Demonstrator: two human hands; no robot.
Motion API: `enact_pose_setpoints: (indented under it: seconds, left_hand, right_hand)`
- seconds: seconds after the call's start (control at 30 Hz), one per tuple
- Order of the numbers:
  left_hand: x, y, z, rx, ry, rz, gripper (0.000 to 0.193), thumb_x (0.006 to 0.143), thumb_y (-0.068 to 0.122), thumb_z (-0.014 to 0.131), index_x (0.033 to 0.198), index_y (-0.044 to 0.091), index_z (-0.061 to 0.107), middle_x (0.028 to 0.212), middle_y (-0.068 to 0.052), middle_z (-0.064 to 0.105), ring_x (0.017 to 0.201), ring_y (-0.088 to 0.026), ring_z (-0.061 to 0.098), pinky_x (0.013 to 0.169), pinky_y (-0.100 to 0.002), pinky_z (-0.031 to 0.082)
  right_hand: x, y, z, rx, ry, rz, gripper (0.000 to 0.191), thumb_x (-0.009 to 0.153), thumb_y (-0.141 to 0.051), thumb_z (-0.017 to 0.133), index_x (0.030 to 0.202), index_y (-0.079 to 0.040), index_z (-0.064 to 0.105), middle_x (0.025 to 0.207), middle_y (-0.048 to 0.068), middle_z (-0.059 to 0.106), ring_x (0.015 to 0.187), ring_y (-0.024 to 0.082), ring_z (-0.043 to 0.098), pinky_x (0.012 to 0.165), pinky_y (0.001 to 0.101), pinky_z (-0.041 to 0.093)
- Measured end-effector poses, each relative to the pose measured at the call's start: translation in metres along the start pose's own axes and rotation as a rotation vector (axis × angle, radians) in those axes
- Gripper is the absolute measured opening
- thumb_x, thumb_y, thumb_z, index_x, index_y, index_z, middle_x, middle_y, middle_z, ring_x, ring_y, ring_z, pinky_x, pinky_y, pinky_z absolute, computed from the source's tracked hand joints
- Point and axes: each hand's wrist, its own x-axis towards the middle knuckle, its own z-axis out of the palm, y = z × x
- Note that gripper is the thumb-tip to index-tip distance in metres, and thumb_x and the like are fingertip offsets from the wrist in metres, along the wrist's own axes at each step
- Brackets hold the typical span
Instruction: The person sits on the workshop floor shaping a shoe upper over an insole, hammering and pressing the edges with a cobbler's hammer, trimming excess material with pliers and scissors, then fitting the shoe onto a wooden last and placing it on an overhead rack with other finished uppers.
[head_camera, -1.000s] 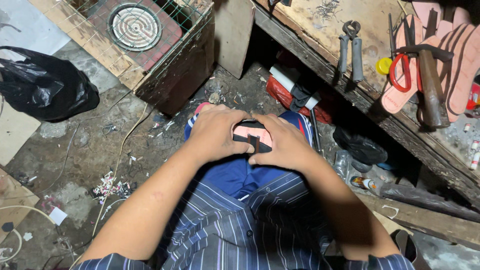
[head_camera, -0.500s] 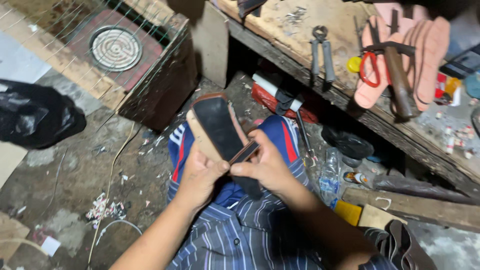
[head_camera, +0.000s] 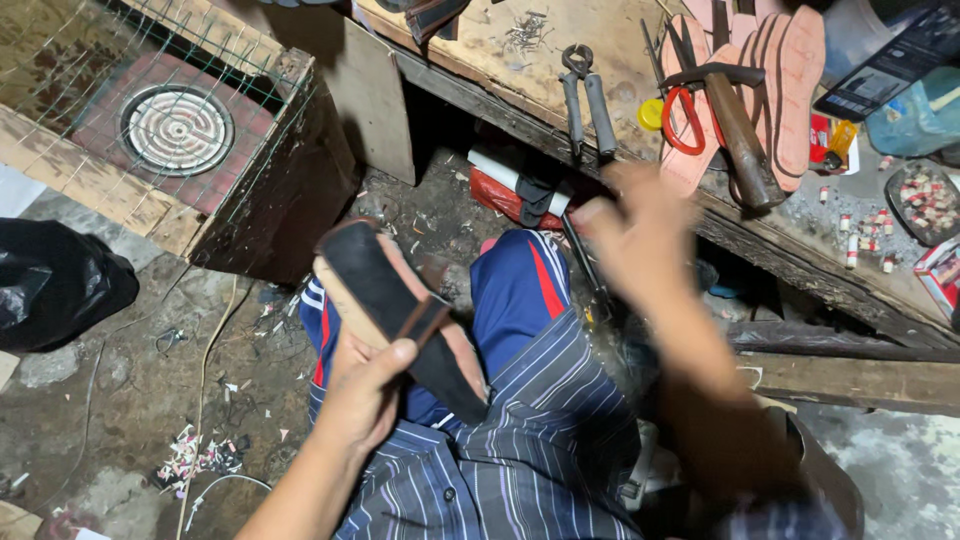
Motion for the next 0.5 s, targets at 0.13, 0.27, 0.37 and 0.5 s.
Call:
enact_pose_setpoints:
  seconds: [0.13,0.27,0.37,0.5]
  left_hand:
    - [0.006,0.008,-0.018,-0.092,0.082,-0.007,0.075,0.082,0.015,0.075,0.148,0.006,0.042,0.132,-0.011,0.064,0.123,-0.025,0.063,0.107,-0.044,0.049]
    - [0.004,0.011,-0.024,-0.138,0.149,-0.007,0.074,0.084,0.017,0.071,0.15,0.008,0.041,0.137,-0.01,0.059,0.127,-0.025,0.059,0.108,-0.045,0.048]
    - [0.001,0.016,-0.023,-0.153,0.16,0.006,0.073,0.083,0.017,0.07,0.15,0.007,0.041,0.139,-0.012,0.058,0.129,-0.026,0.058,0.109,-0.046,0.048]
    - [-0.001,0.024,-0.016,-0.143,0.162,0.024,0.074,0.083,0.017,0.071,0.15,0.006,0.041,0.138,-0.012,0.06,0.127,-0.026,0.06,0.108,-0.045,0.048]
  right_hand:
    - [0.054,0.108,-0.043,-0.635,0.162,0.078,0.052,0.09,-0.037,0.08,0.125,0.0,0.07,0.122,0.024,0.061,0.118,0.044,0.05,0.093,0.058,0.036]
    - [0.072,0.163,-0.056,-0.56,0.044,0.108,0.046,0.093,-0.033,0.08,0.124,0.001,0.072,0.114,0.03,0.063,0.107,0.048,0.058,0.093,0.0562,0.044]
    - [0.082,0.175,-0.067,-0.497,0.115,0.099,0.039,0.096,-0.03,0.079,0.117,0.002,0.073,0.113,0.031,0.064,0.106,0.049,0.061,0.093,0.0545,0.047]
    - [0.096,0.176,-0.078,-0.551,0.183,0.188,0.038,0.09,-0.028,0.08,0.114,0.001,0.074,0.109,0.032,0.065,0.104,0.05,0.061,0.092,0.0548,0.047]
